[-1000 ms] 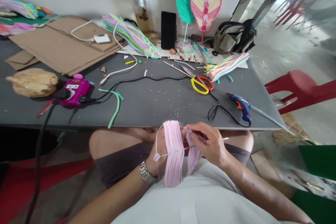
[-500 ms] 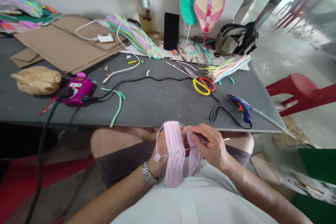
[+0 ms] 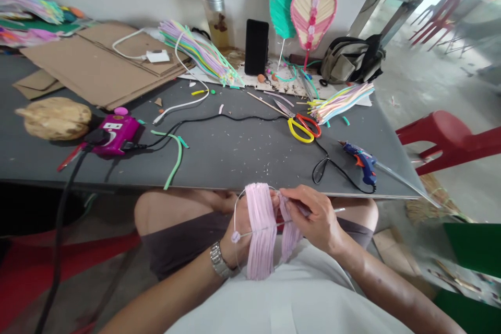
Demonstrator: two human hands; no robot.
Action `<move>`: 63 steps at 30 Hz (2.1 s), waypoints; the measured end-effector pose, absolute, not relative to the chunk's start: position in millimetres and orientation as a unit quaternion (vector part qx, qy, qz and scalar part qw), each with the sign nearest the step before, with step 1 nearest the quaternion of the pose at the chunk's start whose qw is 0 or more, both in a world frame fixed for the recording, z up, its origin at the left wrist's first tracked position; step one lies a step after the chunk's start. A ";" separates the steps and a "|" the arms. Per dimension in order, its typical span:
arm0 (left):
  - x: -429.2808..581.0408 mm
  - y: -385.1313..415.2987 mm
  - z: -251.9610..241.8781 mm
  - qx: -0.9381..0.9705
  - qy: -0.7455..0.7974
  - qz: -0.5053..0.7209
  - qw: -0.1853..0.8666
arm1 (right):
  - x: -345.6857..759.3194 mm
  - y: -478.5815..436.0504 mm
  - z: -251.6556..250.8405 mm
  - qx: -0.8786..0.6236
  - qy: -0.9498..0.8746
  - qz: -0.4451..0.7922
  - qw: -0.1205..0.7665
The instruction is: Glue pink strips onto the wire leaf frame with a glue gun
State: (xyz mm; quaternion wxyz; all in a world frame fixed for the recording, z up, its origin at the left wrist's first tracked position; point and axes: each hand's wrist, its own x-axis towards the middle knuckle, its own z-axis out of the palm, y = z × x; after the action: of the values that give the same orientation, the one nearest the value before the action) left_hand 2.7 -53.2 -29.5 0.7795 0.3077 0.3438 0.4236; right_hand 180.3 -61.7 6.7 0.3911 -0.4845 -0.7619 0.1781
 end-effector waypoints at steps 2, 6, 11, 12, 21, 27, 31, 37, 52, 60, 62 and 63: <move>3.5 -52.3 -28.1 0.312 0.342 0.424 0.778 | 179.8 -61.6 8.3 -0.480 -0.768 0.165 0.391; 5.6 -49.7 -18.0 0.319 0.361 0.415 0.772 | 180.0 -62.1 9.4 -0.456 -0.785 0.136 0.396; 5.5 -48.1 -7.2 0.376 0.390 0.416 0.730 | 182.6 -65.9 5.6 -0.433 -0.817 0.092 0.369; 4.9 -48.3 -5.6 0.383 0.391 0.416 0.726 | 183.0 -66.9 5.4 -0.431 -0.827 0.082 0.351; -2.0 -49.7 5.4 0.363 0.400 0.443 0.715 | 181.1 -66.8 17.6 -0.417 -0.881 0.051 0.216; 2.9 -45.5 -3.0 0.381 0.397 0.413 0.726 | 184.4 -63.9 13.3 -0.501 -0.770 0.219 0.330; 2.1 -45.4 -8.9 0.373 0.384 0.408 0.739 | 184.8 -64.5 10.8 -0.529 -0.735 0.282 0.318; 0.5 -47.3 -11.7 0.353 0.407 0.390 0.746 | 185.9 -60.4 22.2 -0.507 -0.733 0.339 0.301; -0.7 -46.4 -23.8 0.464 0.454 0.386 0.656 | 193.3 -10.0 45.8 -0.452 -0.642 0.582 0.213; -4.6 -45.2 -16.9 0.477 0.456 0.385 0.646 | 191.2 -9.0 45.2 -0.456 -0.692 0.530 0.180; -5.1 -44.7 -16.3 0.483 0.458 0.382 0.641 | 190.0 -10.4 43.2 -0.457 -0.701 0.518 0.179; -5.2 -44.6 -15.6 0.483 0.459 0.379 0.642 | 189.5 -11.0 42.6 -0.458 -0.704 0.513 0.179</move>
State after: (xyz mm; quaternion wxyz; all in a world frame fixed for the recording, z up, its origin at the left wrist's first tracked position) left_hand -5.2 -44.6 -15.6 0.6420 0.4835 0.4586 0.3792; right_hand 189.5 -11.0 42.6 0.1794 -0.4577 -0.7036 0.5131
